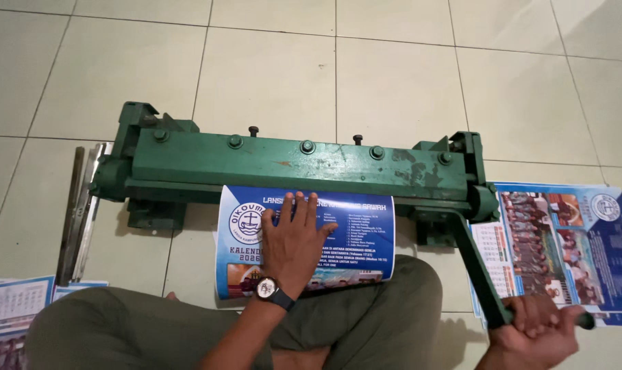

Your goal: The person sits on the floor and uses a manual green binding machine to fold and bind printed calendar sheets. They align the sheets, operate the lever to press the fold, and then remove the finished calendar to place it on a stack.

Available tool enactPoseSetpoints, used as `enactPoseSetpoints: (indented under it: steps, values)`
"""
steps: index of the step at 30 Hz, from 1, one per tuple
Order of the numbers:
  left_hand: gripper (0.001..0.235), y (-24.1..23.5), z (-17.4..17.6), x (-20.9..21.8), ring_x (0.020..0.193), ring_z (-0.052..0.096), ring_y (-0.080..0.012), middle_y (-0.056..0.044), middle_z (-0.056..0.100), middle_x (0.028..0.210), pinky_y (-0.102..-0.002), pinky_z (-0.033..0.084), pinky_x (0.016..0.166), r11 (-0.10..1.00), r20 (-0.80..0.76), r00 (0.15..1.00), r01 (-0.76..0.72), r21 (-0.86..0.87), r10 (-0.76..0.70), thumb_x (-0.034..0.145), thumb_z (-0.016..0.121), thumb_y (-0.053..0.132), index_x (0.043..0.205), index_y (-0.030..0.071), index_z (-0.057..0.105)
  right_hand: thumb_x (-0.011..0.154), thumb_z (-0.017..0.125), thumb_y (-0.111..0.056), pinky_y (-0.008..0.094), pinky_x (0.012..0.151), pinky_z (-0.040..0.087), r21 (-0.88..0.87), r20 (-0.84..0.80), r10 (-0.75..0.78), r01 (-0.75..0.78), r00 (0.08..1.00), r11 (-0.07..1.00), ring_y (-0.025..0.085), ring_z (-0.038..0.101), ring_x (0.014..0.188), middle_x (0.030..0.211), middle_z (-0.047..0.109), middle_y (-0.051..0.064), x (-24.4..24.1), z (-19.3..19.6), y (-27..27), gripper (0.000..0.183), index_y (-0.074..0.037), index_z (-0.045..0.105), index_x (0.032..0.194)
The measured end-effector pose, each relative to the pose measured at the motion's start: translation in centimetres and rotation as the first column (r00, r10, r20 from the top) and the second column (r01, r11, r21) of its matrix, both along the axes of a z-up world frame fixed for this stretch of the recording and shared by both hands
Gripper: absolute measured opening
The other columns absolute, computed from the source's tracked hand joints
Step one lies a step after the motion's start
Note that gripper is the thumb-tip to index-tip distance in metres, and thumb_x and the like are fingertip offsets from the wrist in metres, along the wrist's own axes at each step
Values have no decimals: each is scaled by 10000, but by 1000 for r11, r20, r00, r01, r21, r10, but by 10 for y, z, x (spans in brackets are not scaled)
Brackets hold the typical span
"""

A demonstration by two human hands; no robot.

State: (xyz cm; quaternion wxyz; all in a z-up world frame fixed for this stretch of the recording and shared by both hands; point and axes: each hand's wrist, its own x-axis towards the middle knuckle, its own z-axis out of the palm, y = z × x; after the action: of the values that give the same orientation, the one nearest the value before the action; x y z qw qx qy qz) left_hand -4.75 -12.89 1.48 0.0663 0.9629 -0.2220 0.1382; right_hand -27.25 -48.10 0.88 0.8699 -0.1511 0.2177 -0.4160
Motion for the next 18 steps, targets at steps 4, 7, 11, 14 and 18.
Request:
enactPoseSetpoints:
  steps: [4,7,11,14,18]
  values:
    - [692,4,18,9,1345,519,-300,-119,627,1393,-488,416,957,1000,-37,999,16,-4,-16,1032,409,641,1431,107,594,1222,639,-286,264,472,167,-96,17,-165,165,986,982,76,214,470,604,298,-50,15,18,-15,590,-190,370,707]
    - [723,23,51,26,1331,522,-324,-143,613,1406,-523,407,943,992,-260,958,118,-45,-125,1049,295,640,1421,95,592,1174,747,-238,210,540,239,-157,17,11,-8,1000,988,45,255,537,629,290,-58,30,51,-31,528,-169,387,793]
    - [361,92,58,61,1178,647,-279,-65,708,1293,-561,317,1075,906,-194,975,21,-423,-113,962,534,40,1286,139,659,1099,677,-220,221,655,342,-144,-106,0,-15,994,989,88,386,649,713,388,-20,81,108,-11,363,-135,443,835]
    - [353,150,14,98,1312,565,-333,-122,669,1370,-574,299,1130,945,3,1000,4,-327,-3,1052,438,137,1332,80,645,1075,591,-180,268,730,503,-283,-352,-180,79,919,956,139,538,728,811,527,24,132,164,44,196,-107,486,926]
    - [524,169,-4,122,1516,419,-303,-137,549,1580,-579,185,1228,994,-15,1000,-7,-113,5,1124,342,350,1478,66,605,963,705,-61,347,601,590,-509,-367,-410,189,835,840,232,618,612,712,609,114,191,155,13,151,-33,598,860]
